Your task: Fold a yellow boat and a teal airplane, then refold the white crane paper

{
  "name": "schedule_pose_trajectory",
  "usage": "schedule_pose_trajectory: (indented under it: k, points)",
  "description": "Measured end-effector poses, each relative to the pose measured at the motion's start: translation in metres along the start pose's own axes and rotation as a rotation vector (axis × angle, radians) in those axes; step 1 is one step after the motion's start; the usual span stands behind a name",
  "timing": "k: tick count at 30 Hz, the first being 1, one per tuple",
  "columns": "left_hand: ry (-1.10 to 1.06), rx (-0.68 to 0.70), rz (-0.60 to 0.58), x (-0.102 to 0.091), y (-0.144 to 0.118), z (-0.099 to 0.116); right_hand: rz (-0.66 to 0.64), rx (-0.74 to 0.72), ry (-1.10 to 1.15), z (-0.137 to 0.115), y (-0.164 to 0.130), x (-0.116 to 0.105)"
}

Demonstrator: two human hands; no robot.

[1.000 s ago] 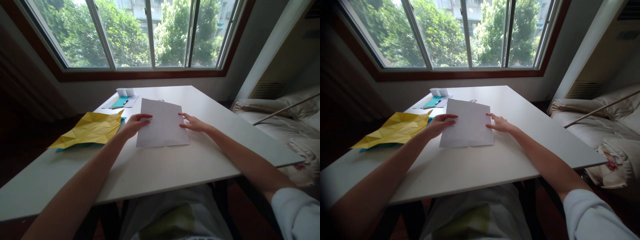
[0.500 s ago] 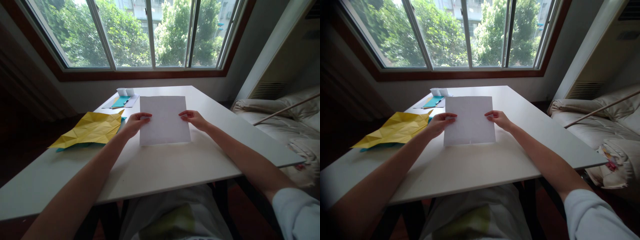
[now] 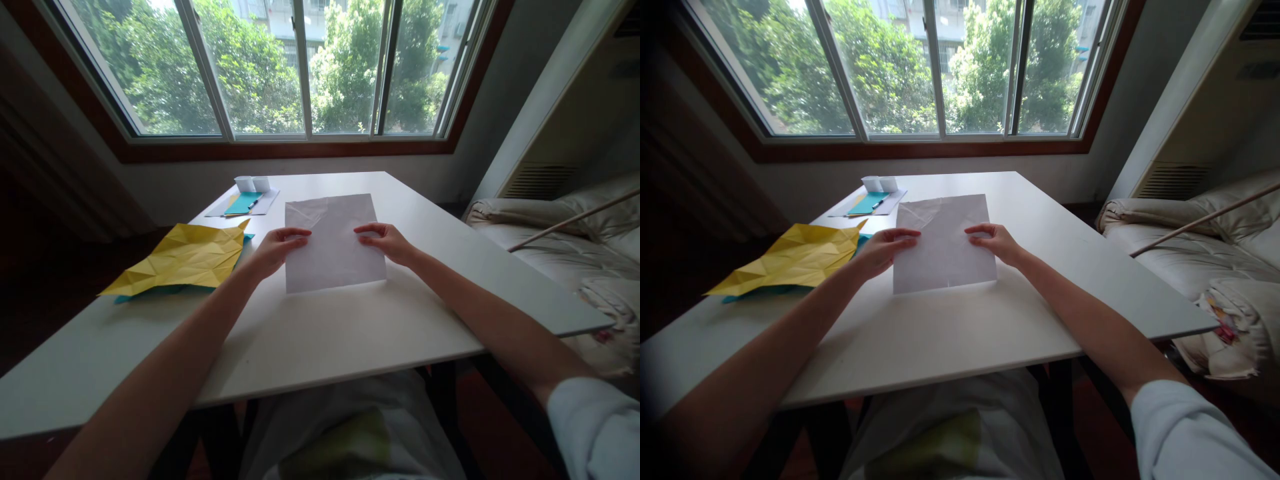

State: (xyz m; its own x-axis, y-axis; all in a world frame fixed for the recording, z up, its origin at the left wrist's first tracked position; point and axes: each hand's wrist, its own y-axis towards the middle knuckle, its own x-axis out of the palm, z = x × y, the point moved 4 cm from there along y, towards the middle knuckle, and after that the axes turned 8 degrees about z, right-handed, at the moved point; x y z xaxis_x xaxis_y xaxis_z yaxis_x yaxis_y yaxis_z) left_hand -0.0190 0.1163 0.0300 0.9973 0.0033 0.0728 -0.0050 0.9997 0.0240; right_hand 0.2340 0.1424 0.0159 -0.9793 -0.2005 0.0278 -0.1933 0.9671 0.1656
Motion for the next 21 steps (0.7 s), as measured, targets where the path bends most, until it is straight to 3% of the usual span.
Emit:
schedule_pose_trajectory:
  k: [5,21]
  points:
    - [0.089,0.031,-0.018,0.0048,-0.0039,0.0017,0.021,0.004,-0.029,-0.0024,-0.0002,0.0000]
    - [0.091,0.102,0.025,-0.0002,0.0013,-0.0002,0.055,-0.018,0.027,-0.0031,-0.0001,0.0007]
